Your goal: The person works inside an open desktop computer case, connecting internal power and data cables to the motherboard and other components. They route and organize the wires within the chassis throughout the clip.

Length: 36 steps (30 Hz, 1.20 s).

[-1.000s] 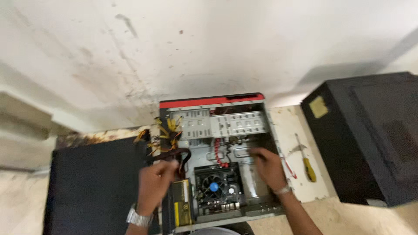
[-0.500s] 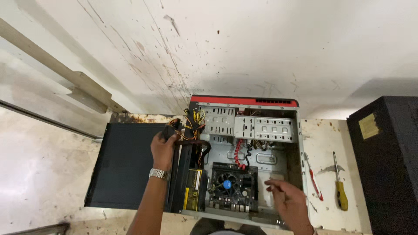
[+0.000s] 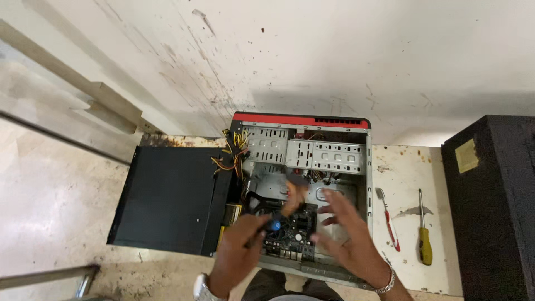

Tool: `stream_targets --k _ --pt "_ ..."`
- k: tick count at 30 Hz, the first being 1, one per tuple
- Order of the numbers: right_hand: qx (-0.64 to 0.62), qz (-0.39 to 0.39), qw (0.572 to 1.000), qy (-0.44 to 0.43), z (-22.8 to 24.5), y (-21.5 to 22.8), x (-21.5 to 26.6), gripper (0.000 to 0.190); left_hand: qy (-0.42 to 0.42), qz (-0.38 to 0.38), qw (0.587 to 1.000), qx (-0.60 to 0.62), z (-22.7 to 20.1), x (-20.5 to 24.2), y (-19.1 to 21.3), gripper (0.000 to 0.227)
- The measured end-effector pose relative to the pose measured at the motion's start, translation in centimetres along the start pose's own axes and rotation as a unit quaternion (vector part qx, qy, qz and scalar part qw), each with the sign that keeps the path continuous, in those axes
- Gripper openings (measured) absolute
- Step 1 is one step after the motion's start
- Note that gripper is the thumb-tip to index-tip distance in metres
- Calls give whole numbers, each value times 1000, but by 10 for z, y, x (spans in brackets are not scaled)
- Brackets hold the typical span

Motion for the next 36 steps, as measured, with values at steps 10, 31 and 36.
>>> stream_targets --k 10,31,36 --pt "-182 78 966 -167 -27 -38 57 52 20 168 985 26 0 68 -73 23" --pt "408 -4 910 74 31 49 -52 25 -28 169 977 123 118 -64 -81 20" --pt "531 118 833 -98 -90 -8 -37 23 61 157 972 167 131 -74 -47 27"
Point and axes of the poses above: each hand's wrist, its own x-axis away from the middle knuckle, its own y-axis out of the back of the hand, z = x × y, the point moved 10 cm from there along -x, towards the middle knuckle, and after that the axes turned 12 degrees about z, right-handed, at the moved point
